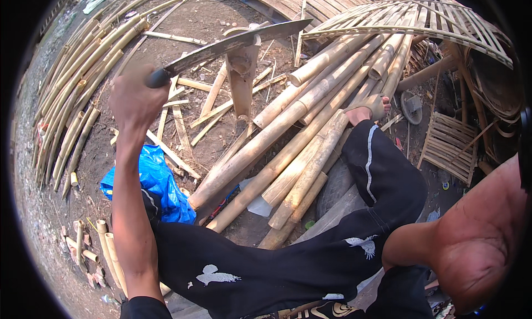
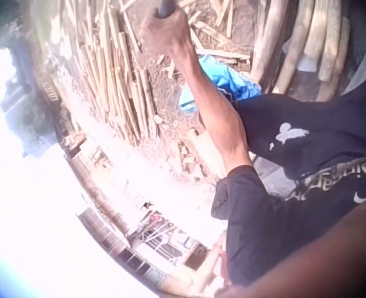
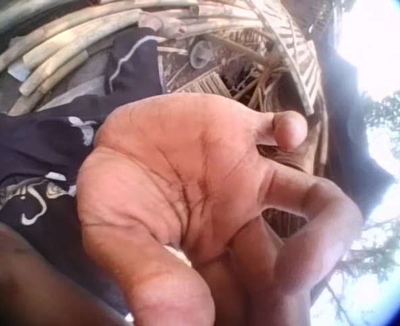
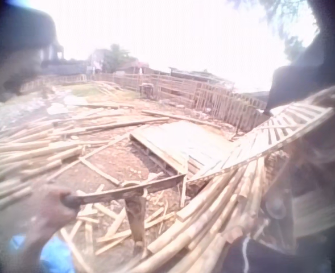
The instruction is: The person uses a machete to shave and cut strips from a bamboo stalk while sitting outdoors among a large pile of bamboo.
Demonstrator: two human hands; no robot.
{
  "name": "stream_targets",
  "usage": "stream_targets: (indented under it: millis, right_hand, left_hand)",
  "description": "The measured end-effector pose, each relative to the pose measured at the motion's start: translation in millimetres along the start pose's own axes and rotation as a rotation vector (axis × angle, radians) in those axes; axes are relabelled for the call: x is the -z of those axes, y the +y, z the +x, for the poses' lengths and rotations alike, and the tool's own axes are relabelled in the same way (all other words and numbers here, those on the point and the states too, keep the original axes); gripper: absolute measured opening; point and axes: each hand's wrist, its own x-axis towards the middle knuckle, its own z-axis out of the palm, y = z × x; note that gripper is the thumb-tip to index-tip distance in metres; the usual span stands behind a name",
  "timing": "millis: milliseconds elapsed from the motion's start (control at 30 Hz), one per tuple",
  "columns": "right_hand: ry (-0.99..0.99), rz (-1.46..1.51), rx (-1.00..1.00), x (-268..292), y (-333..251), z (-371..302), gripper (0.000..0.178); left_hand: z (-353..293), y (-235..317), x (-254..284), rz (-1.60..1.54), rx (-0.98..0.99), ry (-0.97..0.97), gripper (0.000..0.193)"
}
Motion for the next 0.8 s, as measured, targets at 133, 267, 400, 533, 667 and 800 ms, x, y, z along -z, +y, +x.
stream_targets:
  millis: [133, 267, 400, 533, 667, 800]
  right_hand:
    - [0.008, 0.014, -0.038, -11.9, 12.1, -6.0, 0.078]
    - [0.055, 0.013, -0.056, -17.5, 20.5, -0.3, 0.075]
    - [0.389, -0.191, -0.425, -24.7, 70.3, -39.1, 0.072]
    - [-0.057, -0.513, -2.001, -63.0, 139.7, -216.5, 0.083]
    - [-0.659, -0.444, -2.377, -139.9, 141.2, -420.6, 0.126]
    - [-0.185, -0.623, -2.385, -167.9, 136.2, -469.0, 0.150]
  left_hand:
    - [2.0, 8.2, -4.3, -0.035, 0.025, -0.089, 0.013]
    - [2.7, 8.1, -3.3, 0.018, -0.008, -0.078, 0.013]
    - [3.9, 5.2, -3.1, 0.089, -0.016, -0.162, 0.019]
    - [6.8, -0.9, 0.4, 0.091, -0.045, -0.206, 0.023]
    - [6.4, -6.6, 0.2, 0.088, -0.044, -0.181, 0.023]
    - [2.1, -10.1, -1.5, 0.040, -0.026, -0.184, 0.022]
